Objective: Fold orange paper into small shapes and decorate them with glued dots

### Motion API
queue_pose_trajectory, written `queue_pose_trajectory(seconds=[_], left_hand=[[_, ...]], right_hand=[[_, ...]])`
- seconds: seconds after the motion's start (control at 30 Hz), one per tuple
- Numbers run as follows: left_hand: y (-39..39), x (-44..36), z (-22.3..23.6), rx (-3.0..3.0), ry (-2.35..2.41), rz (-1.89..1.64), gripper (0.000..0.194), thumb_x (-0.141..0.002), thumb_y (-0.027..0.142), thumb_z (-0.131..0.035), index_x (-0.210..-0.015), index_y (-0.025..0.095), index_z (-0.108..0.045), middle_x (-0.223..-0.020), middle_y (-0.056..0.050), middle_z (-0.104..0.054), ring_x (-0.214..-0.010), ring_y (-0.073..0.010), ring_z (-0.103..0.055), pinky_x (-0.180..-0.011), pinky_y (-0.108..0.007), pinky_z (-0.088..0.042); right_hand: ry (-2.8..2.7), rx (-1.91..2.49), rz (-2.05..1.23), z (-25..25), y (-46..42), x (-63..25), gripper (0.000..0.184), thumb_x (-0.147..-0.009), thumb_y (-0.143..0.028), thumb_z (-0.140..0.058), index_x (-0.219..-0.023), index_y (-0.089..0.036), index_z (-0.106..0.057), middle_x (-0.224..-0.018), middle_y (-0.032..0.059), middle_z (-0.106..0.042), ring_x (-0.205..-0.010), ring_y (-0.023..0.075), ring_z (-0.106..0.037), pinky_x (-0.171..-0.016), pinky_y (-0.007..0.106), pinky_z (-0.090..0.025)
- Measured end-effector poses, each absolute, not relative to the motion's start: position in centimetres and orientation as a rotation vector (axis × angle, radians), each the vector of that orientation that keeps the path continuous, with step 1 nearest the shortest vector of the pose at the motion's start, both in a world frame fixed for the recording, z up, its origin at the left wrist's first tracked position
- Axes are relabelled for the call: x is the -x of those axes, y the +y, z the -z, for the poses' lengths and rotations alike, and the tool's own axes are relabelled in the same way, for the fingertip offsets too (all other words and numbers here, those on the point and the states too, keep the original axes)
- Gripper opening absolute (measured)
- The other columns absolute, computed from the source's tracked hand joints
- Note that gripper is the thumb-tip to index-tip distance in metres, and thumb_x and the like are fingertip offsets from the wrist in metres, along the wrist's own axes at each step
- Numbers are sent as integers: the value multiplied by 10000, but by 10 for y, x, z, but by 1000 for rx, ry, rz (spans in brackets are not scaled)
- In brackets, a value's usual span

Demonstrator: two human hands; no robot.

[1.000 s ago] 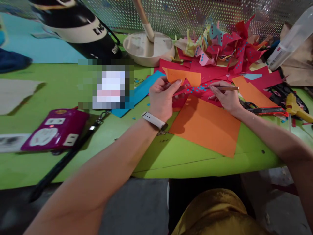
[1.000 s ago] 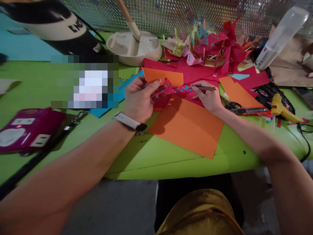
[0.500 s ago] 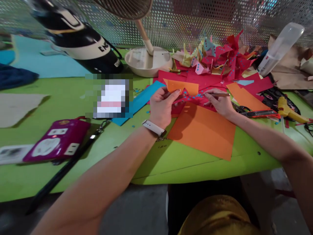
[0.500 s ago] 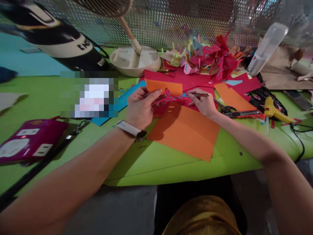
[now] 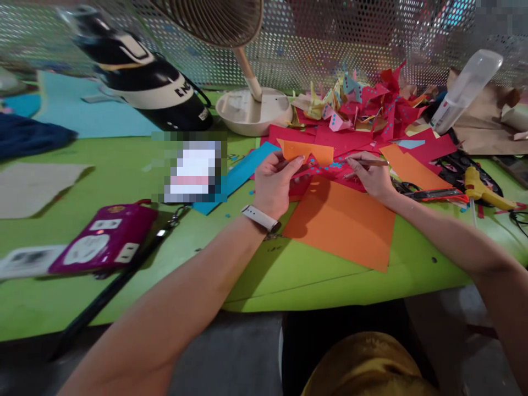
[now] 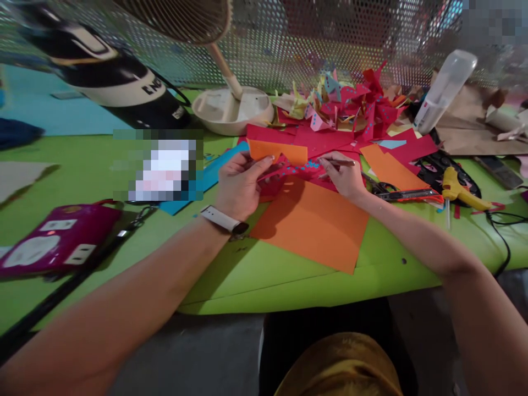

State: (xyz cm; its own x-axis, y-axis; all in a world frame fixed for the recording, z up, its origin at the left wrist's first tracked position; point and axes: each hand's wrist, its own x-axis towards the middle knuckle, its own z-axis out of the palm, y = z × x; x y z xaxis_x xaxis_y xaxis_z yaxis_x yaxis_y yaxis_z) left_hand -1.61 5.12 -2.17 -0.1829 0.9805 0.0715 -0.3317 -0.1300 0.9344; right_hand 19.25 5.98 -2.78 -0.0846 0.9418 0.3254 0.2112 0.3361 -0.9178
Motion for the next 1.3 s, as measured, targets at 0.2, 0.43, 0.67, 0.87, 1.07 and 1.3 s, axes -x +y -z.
queue_pose_trajectory(seconds=[0.2, 0.43, 0.67, 0.87, 1.07, 1.3], left_hand=[[52, 18, 21, -946, 1013, -1541, 175, -731, 200, -813, -861, 249, -706, -981, -28, -778, -884, -220, -761, -816, -368, -640], [51, 18, 21, -955, 1011, -1560, 189, -702, 219, -819, -849, 242, -703, -941, -24, -784, -828, -198, -761, -808, -343, -639], [51, 20, 22, -963, 1020, -1536, 220, -679, 261, -841, -853, 249, -706, -948, -17, -791, -872, -212, -761, -821, -349, -645], [52, 20, 24, -963, 1000, -1552, 194, -703, 235, -829, -852, 237, -705, -943, -28, -785, -824, -194, -763, -793, -335, -642], [52, 20, 25, -986, 1036, -1553, 197, -710, 248, -831, -861, 252, -705, -955, -26, -784, -881, -220, -765, -793, -342, -646], [51, 20, 23, -956, 1026, -1538, 220, -680, 272, -847, -848, 251, -706, -936, -14, -787, -817, -199, -759, -760, -332, -652]], right_hand=[[-1523, 1158, -877, 28, 61, -193, 207, -847, -493, -665, -840, -287, -654, -829, -1, -719, -652, 187, -729, -566, 308, -584], [-1514, 1162, -847, 29, 63, -197, 176, -880, -401, -632, -881, -226, -640, -851, 18, -702, -624, 174, -729, -537, 275, -541], [-1517, 1190, -846, 26, 62, -197, 146, -882, -369, -621, -868, -225, -628, -815, 4, -691, -606, 167, -722, -527, 260, -525], [-1513, 1212, -835, 29, 64, -197, 76, -884, -299, -610, -868, -226, -626, -794, 0, -695, -593, 166, -722, -512, 247, -510], [-1507, 1201, -843, 33, 67, -199, 115, -885, -354, -643, -864, -240, -636, -760, -4, -675, -585, 161, -713, -507, 248, -521], [-1482, 1213, -856, 34, 68, -199, 127, -880, -367, -656, -867, -240, -651, -755, 5, -668, -598, 179, -717, -510, 267, -538]])
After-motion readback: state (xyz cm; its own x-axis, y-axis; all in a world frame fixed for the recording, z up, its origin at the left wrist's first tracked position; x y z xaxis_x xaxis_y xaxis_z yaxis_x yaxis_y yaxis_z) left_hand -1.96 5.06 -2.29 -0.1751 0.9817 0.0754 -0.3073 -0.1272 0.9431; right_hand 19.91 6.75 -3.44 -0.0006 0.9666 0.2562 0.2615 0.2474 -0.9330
